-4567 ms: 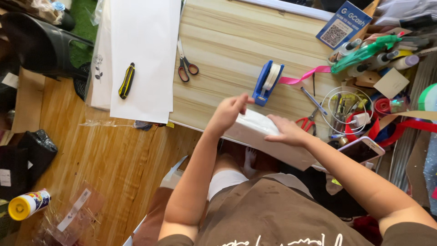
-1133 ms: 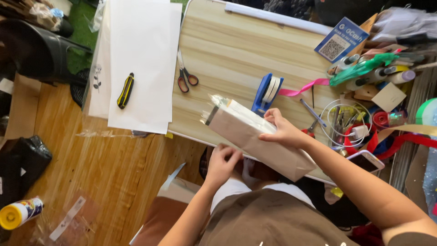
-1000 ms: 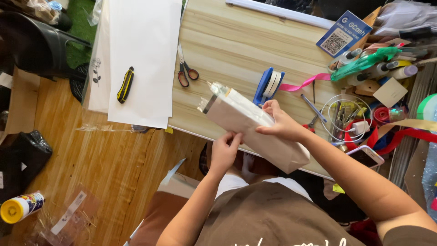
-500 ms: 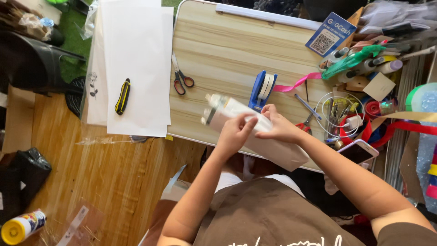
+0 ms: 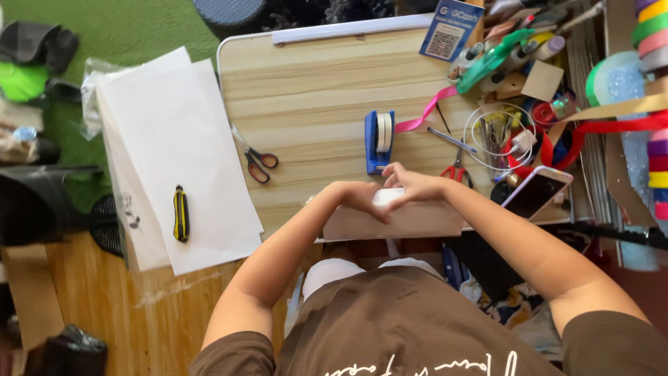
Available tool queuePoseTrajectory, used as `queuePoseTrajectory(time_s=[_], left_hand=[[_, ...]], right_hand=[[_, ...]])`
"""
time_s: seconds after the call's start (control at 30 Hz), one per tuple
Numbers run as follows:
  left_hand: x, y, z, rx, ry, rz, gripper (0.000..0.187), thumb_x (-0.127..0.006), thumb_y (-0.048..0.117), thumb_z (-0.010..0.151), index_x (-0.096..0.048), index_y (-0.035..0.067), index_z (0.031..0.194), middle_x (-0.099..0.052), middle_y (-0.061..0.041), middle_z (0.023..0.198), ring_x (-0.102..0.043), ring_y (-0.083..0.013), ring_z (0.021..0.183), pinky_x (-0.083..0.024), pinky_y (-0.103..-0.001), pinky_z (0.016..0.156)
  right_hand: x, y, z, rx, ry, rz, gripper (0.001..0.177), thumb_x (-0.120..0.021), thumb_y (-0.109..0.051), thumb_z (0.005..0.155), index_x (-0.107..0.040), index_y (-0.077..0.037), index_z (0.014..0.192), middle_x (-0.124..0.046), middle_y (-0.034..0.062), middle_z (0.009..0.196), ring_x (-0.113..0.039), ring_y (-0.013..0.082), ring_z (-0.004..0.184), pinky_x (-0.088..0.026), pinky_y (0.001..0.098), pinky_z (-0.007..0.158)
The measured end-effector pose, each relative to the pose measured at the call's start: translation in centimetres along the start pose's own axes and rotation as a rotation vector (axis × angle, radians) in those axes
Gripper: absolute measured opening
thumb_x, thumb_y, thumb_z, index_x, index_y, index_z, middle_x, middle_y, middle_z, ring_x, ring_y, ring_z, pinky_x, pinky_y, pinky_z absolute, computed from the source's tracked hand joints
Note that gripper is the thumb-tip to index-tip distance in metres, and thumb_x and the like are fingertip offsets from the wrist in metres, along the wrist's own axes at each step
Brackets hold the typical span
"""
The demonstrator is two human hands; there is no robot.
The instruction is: The person wraps a bundled object in white paper, using shears to cut the paper and tape to secure it on a workspace.
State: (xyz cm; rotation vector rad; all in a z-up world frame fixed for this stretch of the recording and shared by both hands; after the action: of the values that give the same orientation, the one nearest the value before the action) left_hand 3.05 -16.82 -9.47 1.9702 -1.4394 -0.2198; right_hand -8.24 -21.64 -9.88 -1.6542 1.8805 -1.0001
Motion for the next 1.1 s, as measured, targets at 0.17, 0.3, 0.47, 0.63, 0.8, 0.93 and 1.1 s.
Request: queuePoseTrajectory(time_s=[0.17,0.3,0.47,0.63,0.8,0.93,1.1], left_hand=[[0.6,-2.6,-1.4,0.083,-0.146,-0.16,0.112,-0.083,0.073,0.064,-0.051,0.005,0.146,-0.059,-0.022,0.142,-0.06,-0.0366,0.131,-0.058,-0.049,0.101],[0.4,-5.9,0.4,0.126,-0.254,-0.328,0.108,-0.091,0.061,0.066,-0.049,0.002,0.146,-0.063,-0.024,0.134,-0.067,-0.0367,0.119,-0.062,-0.05,0.09],[0.0,-8.3,1.5,0.141,-0.328,-0.418,0.101,-0.093,0.058,0.069,-0.054,0.0,0.142,-0.068,-0.022,0.126,-0.072,-0.0348,0.109,-0.064,-0.048,0.085],[-0.1,-7.8,0.5,0.157,-0.4,-0.461,0.099,-0.09,0.056,0.069,-0.055,-0.001,0.142,-0.07,-0.02,0.124,-0.074,-0.0321,0.105,-0.064,-0.045,0.084],[0.7,-7.6,0.0,0.177,-0.396,-0.578,0.087,-0.093,0.05,0.069,-0.062,0.004,0.137,-0.074,-0.017,0.118,-0.075,-0.0311,0.1,-0.064,-0.047,0.083],[1.5,-6.4,-0.3,0.135,-0.383,-0.589,0.091,-0.095,0.048,0.067,-0.061,0.001,0.137,-0.074,-0.019,0.117,-0.075,-0.0319,0.101,-0.064,-0.049,0.084],[0.8,-3.7,-2.3,0.063,-0.459,-0.584,0.071,-0.095,0.043,0.069,-0.07,0.002,0.122,-0.077,-0.016,0.103,-0.078,-0.0288,0.088,-0.066,-0.045,0.076]], right_hand=[[4.5,2.9,3.0,-0.279,0.469,0.14,0.068,-0.07,-0.06,0.093,-0.061,-0.009,0.136,-0.069,0.0186,0.128,-0.071,0.0306,0.104,-0.058,0.0413,0.08],[4.0,4.7,5.0,-0.447,0.705,0.204,0.062,-0.081,-0.064,0.083,-0.076,-0.016,0.123,-0.076,0.0082,0.12,-0.067,0.0301,0.122,-0.054,0.0454,0.1],[3.4,4.5,4.6,-0.477,0.919,0.255,0.037,-0.087,-0.058,0.078,-0.082,-0.028,0.099,-0.079,-0.0026,0.093,-0.073,0.023,0.099,-0.057,0.0343,0.083],[-1.6,3.1,-3.4,-0.25,1.032,0.344,0.024,-0.079,-0.045,0.091,-0.081,-0.023,0.099,-0.076,-0.0008,0.086,-0.067,0.0135,0.084,-0.053,0.0305,0.076],[-15.2,1.9,-13.4,-0.264,1.03,0.463,0.011,-0.075,-0.016,0.09,-0.081,-0.008,0.093,-0.079,0.012,0.09,-0.069,0.0239,0.084,-0.054,0.0387,0.081],[-20.5,7.9,-10.0,-0.357,0.985,0.429,0.022,-0.074,-0.031,0.092,-0.083,-0.015,0.104,-0.076,0.0119,0.095,-0.071,0.0235,0.093,-0.055,0.0394,0.087],[-16.9,10.6,-4.3,-0.333,1.166,0.487,0.034,-0.071,-0.033,0.1,-0.073,-0.002,0.115,-0.072,0.0182,0.1,-0.07,0.0355,0.096,-0.056,0.0489,0.088]])
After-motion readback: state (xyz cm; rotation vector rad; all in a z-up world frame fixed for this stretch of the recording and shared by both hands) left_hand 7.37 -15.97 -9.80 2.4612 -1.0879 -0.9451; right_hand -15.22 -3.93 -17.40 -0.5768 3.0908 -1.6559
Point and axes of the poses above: each hand's wrist, its own z-axis towards the middle knuckle, its own x-axis out of the back of the hand, y = z × x, the point moved 8 cm from there along z, towards the middle knuckle
